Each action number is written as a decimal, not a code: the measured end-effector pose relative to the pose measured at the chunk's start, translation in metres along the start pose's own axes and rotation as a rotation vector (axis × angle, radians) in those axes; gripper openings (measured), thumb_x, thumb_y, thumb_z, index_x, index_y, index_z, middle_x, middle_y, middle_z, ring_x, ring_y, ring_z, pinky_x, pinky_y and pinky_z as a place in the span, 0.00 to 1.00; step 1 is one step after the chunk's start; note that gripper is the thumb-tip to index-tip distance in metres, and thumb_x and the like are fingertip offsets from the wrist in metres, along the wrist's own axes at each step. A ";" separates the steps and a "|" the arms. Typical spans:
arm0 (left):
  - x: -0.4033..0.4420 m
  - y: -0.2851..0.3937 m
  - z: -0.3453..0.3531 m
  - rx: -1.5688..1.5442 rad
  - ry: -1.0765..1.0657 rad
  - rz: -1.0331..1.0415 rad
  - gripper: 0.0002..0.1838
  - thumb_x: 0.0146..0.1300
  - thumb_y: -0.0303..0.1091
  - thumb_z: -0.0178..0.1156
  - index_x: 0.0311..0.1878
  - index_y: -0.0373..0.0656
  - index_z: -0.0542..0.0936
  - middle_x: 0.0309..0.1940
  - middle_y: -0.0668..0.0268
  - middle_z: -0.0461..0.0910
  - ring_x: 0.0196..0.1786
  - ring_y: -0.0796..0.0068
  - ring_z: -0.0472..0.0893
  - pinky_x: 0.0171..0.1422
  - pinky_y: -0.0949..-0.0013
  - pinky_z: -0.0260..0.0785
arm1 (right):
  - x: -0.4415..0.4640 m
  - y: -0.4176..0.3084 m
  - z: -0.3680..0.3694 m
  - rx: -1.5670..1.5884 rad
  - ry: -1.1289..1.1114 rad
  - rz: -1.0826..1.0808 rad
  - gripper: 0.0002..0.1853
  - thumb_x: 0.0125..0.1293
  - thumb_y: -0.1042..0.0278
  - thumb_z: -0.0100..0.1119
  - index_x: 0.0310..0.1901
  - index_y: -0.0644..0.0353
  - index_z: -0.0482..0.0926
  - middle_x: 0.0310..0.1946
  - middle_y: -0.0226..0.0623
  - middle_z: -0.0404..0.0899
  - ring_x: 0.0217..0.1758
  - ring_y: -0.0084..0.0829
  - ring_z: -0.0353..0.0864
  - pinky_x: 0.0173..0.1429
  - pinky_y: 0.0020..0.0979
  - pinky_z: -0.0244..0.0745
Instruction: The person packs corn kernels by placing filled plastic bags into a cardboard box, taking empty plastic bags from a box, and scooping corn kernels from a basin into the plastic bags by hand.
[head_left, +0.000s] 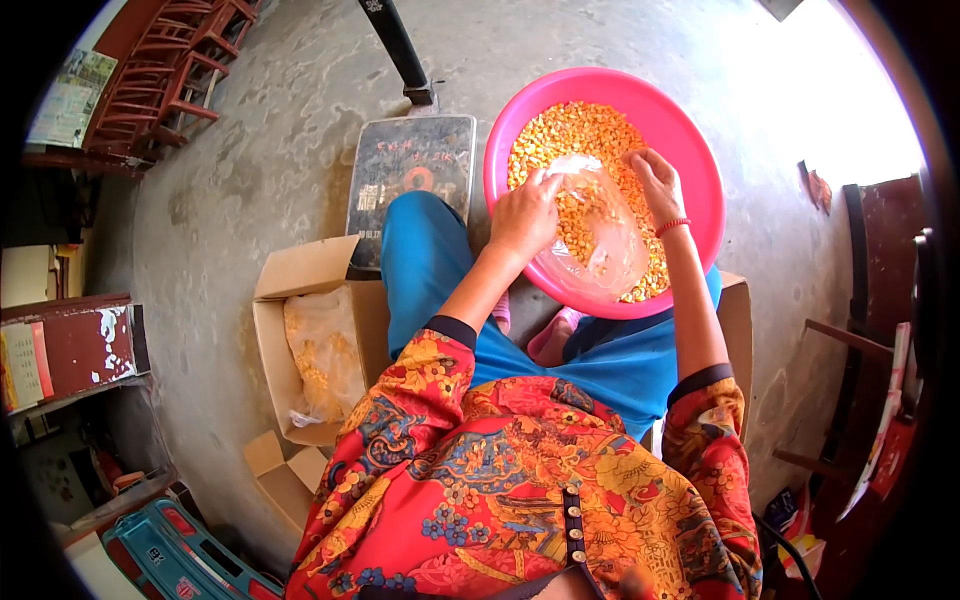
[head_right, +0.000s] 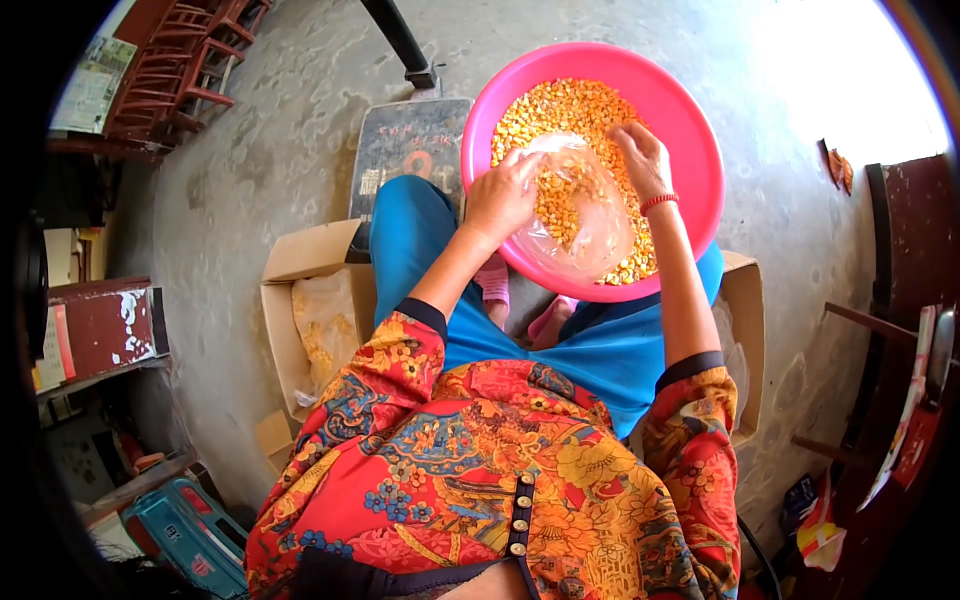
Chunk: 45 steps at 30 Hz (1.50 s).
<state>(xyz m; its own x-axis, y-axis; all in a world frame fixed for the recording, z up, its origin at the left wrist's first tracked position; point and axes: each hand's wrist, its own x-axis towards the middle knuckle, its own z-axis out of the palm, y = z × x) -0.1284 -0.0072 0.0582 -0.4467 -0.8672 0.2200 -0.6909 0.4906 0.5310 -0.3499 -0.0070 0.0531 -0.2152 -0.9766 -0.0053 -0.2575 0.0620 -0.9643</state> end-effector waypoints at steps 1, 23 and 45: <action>0.000 0.001 -0.001 -0.011 -0.018 -0.012 0.18 0.52 0.27 0.52 0.49 0.47 0.75 0.42 0.60 0.74 0.34 0.57 0.79 0.37 0.57 0.74 | 0.010 0.033 -0.011 -0.234 0.068 -0.029 0.11 0.63 0.64 0.51 0.42 0.59 0.78 0.40 0.37 0.80 0.40 0.27 0.78 0.50 0.29 0.70; -0.001 0.000 0.001 -0.002 -0.071 -0.060 0.18 0.53 0.30 0.55 0.50 0.50 0.76 0.43 0.63 0.73 0.35 0.58 0.79 0.39 0.59 0.73 | -0.005 0.073 -0.004 -0.334 0.017 -0.030 0.10 0.64 0.63 0.49 0.38 0.59 0.75 0.25 0.38 0.76 0.25 0.34 0.74 0.30 0.31 0.68; -0.001 0.001 0.000 0.003 -0.029 -0.012 0.17 0.54 0.28 0.50 0.48 0.47 0.76 0.40 0.60 0.75 0.33 0.56 0.79 0.36 0.57 0.74 | -0.005 -0.003 -0.024 1.082 -0.068 0.372 0.08 0.67 0.60 0.46 0.34 0.54 0.70 0.22 0.26 0.68 0.15 0.16 0.57 0.16 0.16 0.50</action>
<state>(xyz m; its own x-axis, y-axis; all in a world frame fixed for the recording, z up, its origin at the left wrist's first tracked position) -0.1289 -0.0059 0.0591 -0.4548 -0.8702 0.1896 -0.6981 0.4805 0.5308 -0.3705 0.0030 0.0627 -0.0486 -0.9459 -0.3209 0.7635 0.1720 -0.6225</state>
